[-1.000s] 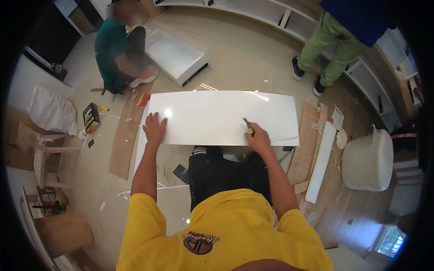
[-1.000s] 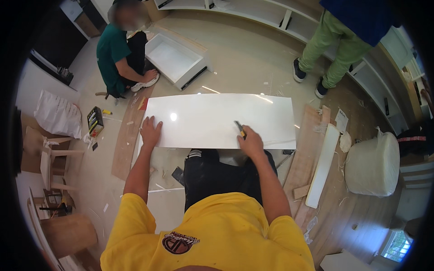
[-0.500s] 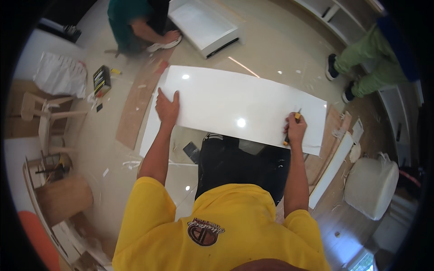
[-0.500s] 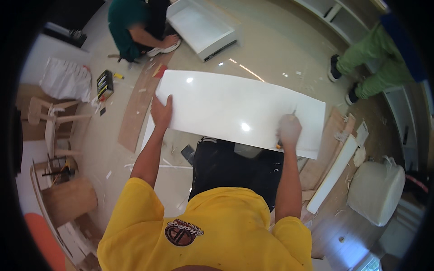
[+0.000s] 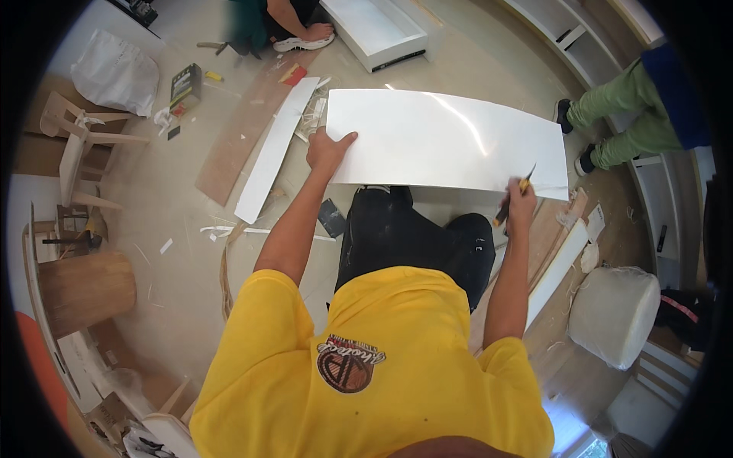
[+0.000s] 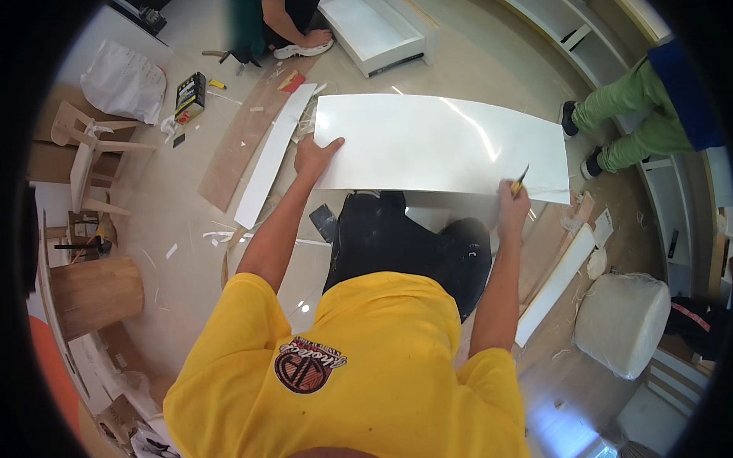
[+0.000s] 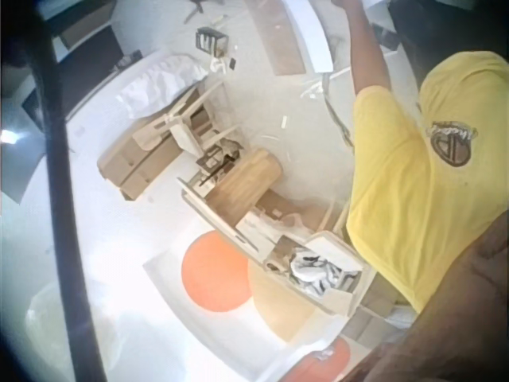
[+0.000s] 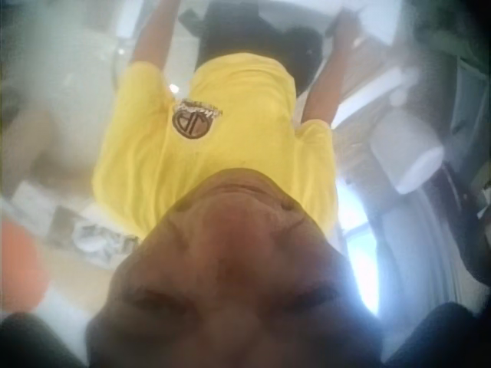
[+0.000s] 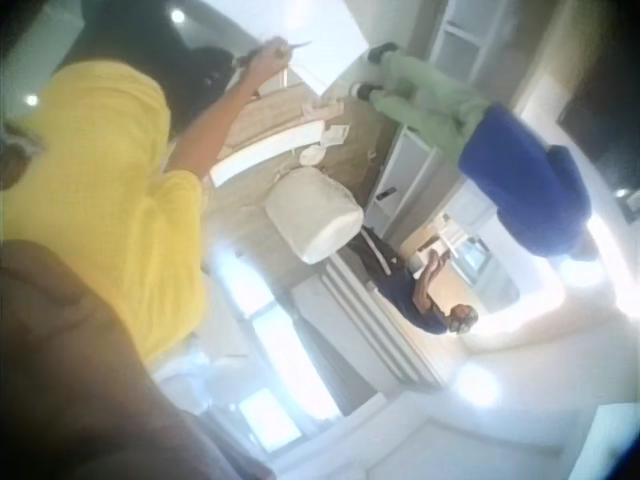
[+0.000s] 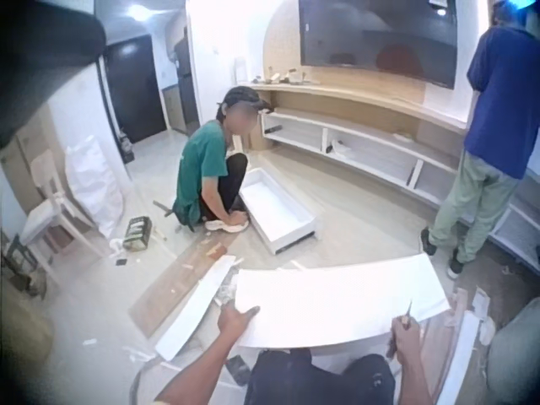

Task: The person measures and marks a white panel with a tape measure and pencil, then uses a utility knife and a wooden straightedge to score and cut the panel. The person repeatedly scores the same line to complete the cut.

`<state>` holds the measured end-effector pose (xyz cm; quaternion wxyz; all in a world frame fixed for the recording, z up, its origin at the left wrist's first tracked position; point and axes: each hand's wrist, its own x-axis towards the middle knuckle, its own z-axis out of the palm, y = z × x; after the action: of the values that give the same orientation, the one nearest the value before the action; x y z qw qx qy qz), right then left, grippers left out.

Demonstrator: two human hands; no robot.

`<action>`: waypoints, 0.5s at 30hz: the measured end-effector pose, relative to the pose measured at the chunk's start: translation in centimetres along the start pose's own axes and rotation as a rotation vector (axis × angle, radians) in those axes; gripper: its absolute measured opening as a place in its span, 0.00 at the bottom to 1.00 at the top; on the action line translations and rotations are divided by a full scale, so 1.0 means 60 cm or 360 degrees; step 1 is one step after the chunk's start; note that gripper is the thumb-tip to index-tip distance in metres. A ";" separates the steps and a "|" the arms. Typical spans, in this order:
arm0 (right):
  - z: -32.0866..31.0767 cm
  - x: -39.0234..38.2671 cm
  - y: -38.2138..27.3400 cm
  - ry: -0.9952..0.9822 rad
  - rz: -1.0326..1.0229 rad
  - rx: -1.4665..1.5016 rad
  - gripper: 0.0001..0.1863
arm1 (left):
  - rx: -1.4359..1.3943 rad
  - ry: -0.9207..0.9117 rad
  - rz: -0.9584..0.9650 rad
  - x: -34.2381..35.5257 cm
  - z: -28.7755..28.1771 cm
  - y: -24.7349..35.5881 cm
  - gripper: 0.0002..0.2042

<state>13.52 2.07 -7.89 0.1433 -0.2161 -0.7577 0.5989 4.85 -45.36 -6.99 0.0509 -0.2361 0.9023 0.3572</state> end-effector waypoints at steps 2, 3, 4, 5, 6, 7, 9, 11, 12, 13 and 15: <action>-0.045 -0.104 0.028 -0.0021 0.0227 0.0106 0.11 | 0.0016 0.0060 -0.0062 -0.032 0.001 0.000 0.40; -0.067 -0.163 0.030 -0.0022 0.0396 0.0172 0.11 | -0.0030 0.0014 -0.0063 -0.038 0.001 -0.015 0.40; -0.095 -0.212 0.037 0.0126 0.0543 0.0327 0.11 | -0.0088 -0.0042 -0.0056 -0.040 0.007 -0.024 0.39; -0.120 -0.250 0.039 0.0282 0.0658 0.0494 0.10 | -0.0163 -0.0088 -0.0028 -0.040 0.012 -0.023 0.39; -0.144 -0.289 0.044 0.0358 0.0731 0.0512 0.10 | -0.0274 -0.0029 -0.0005 -0.049 0.022 -0.037 0.38; -0.166 -0.319 0.047 0.0436 0.0798 0.0542 0.10 | -0.0384 0.0036 0.0029 -0.055 0.033 -0.047 0.37; -0.203 -0.339 0.050 0.0563 0.0886 0.0633 0.10 | -0.0563 0.0049 0.0071 -0.057 0.044 -0.048 0.36; -0.237 -0.358 0.061 0.0652 0.0955 0.0764 0.10 | -0.0666 -0.0048 0.0076 -0.057 0.039 -0.043 0.34; -0.233 -0.367 0.058 0.0638 0.0909 0.0774 0.10 | -0.0631 -0.0022 0.0091 -0.059 0.039 -0.048 0.34; -0.218 -0.367 0.038 0.0633 0.0863 0.0796 0.10 | -0.0591 0.0003 0.0120 -0.054 0.039 -0.047 0.34; -0.193 -0.365 0.027 0.0488 0.0823 0.0905 0.10 | -0.0576 0.0090 0.0219 -0.038 0.054 -0.046 0.33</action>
<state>38.20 1.22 -5.75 0.1535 -0.4378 -0.4526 0.7615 7.87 -44.04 -10.53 -0.0423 -0.1891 0.8384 0.5094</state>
